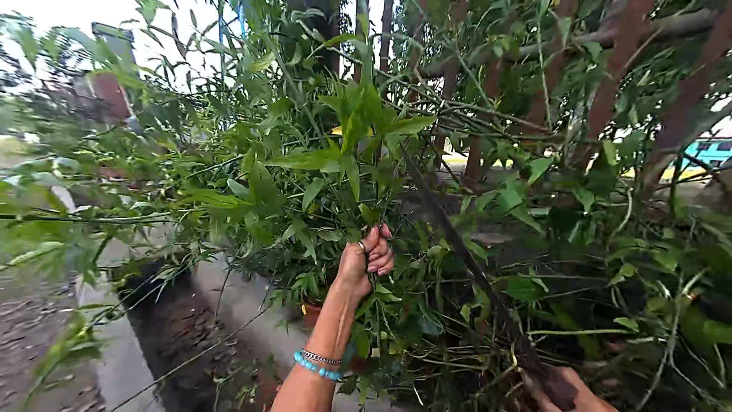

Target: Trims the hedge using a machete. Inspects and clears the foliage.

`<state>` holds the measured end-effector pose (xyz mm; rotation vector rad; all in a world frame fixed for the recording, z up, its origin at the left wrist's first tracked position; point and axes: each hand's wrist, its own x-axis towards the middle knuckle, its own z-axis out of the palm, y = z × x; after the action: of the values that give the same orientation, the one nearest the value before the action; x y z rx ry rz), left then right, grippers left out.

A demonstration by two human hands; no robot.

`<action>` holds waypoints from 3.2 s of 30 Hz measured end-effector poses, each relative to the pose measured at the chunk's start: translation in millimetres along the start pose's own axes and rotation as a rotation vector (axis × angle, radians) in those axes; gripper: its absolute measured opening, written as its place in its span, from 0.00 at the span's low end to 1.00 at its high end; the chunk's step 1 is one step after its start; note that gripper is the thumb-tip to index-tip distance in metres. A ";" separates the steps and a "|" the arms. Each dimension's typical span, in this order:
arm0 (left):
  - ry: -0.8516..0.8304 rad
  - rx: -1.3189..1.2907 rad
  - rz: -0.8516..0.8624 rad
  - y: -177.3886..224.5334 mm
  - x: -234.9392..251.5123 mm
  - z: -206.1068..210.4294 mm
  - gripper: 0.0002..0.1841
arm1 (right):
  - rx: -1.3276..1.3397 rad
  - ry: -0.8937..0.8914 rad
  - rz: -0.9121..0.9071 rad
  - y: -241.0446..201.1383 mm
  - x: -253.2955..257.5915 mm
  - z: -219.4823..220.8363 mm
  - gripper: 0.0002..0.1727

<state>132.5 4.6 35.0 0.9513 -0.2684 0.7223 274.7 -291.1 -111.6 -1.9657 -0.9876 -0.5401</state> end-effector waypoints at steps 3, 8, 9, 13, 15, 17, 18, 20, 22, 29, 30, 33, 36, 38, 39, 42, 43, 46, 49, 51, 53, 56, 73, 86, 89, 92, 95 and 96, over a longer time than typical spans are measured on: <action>0.029 0.036 0.000 1.3 -1.4 -0.3 0.22 | -0.123 0.049 -0.105 -10.6 28.8 -16.0 0.17; 0.039 0.140 -0.013 -1.6 -4.2 3.8 0.22 | -0.274 0.171 -0.318 -33.0 78.2 -34.1 0.16; 0.032 0.143 -0.006 -2.5 -4.0 3.8 0.22 | -0.290 0.194 -0.347 -34.5 88.8 -33.5 0.16; 0.028 0.152 0.028 1.0 -7.1 7.1 0.21 | -0.270 0.211 -0.378 -36.2 110.0 -20.1 0.16; 0.030 0.172 0.031 6.7 -10.1 10.5 0.21 | -0.250 0.232 -0.366 -37.1 108.7 -11.9 0.16; 0.046 0.198 0.022 13.1 -12.4 13.7 0.21 | -0.223 0.244 -0.357 -39.0 108.6 -4.5 0.16; 0.060 0.208 0.020 14.9 -13.3 15.0 0.21 | -0.212 0.238 -0.352 -40.1 109.3 -0.8 0.16; 0.092 0.225 0.014 15.0 -14.3 18.8 0.20 | -0.183 0.212 -0.333 -40.6 112.3 8.6 0.15; 0.123 0.230 0.003 11.9 -16.5 27.2 0.19 | -0.150 0.187 -0.297 -38.5 113.8 23.5 0.15; 0.186 0.310 0.046 10.3 -18.0 38.0 0.17 | -0.003 0.115 -0.219 -52.6 137.3 70.3 0.16; 0.202 0.338 0.061 12.5 -16.9 37.4 0.17 | 0.009 0.110 -0.215 -57.3 145.7 75.3 0.16; 0.262 0.390 0.112 11.0 -13.7 33.2 0.16 | 0.059 0.077 -0.192 -78.0 169.0 91.3 0.16; 0.320 0.439 0.130 0.3 -8.1 34.2 0.16 | 0.067 0.064 -0.189 -84.8 184.4 103.9 0.17; 0.345 0.441 0.101 -14.2 -7.3 36.3 0.16 | 0.069 0.021 -0.152 -93.1 191.2 105.4 0.16; 0.355 0.442 0.076 -22.2 -8.2 36.9 0.16 | 0.068 -0.012 -0.130 -100.5 196.1 104.4 0.15; 0.376 0.457 0.060 -27.0 -13.7 35.1 0.16 | 0.058 -0.043 -0.179 -115.9 210.5 102.5 0.15; 0.378 0.473 0.060 -23.0 -15.7 34.9 0.16 | 0.056 -0.026 -0.213 -116.0 212.4 103.7 0.15; 0.369 0.508 0.064 -8.2 -21.3 27.1 0.16 | 0.098 -0.023 -0.221 -121.4 211.0 116.4 0.15; 0.339 0.551 -0.018 5.3 -21.4 16.1 0.17 | 0.120 -0.060 -0.164 -119.5 200.9 110.0 0.16; 0.359 0.585 -0.074 13.8 -20.5 5.7 0.16 | 0.091 -0.080 -0.147 -113.7 194.7 99.6 0.16; 0.375 0.622 -0.115 18.8 -17.8 -2.4 0.11 | 0.030 -0.081 -0.146 -110.2 193.6 90.0 0.16; 0.396 0.633 -0.091 27.5 -11.4 -15.3 0.14 | -0.042 -0.099 -0.129 -110.6 196.2 77.0 0.17; 0.136 0.325 0.032 39.1 38.1 -73.6 0.11 | -0.178 -0.254 -0.080 -95.7 224.8 41.5 0.14; -0.046 0.203 0.030 31.0 57.6 -97.8 0.13 | -0.164 -0.262 -0.110 -83.6 232.2 43.5 0.15; -0.079 0.202 0.031 29.8 61.1 -99.7 0.16 | -0.166 -0.269 -0.094 -80.3 228.5 42.4 0.15; -0.066 0.207 0.014 26.8 54.6 -91.7 0.16 | -0.118 -0.249 -0.118 -74.0 218.5 44.8 0.15; -0.058 0.206 -0.021 24.9 49.1 -81.9 0.11 | -0.114 -0.219 -0.122 -68.2 209.4 50.2 0.15; -0.054 0.189 -0.026 25.3 48.1 -77.1 0.14 | -0.120 -0.206 -0.126 -67.6 206.7 51.2 0.15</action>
<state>143.6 98.3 31.8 1.1537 -0.2374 0.7070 343.6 -135.7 33.4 -2.1071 -1.2383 -0.4825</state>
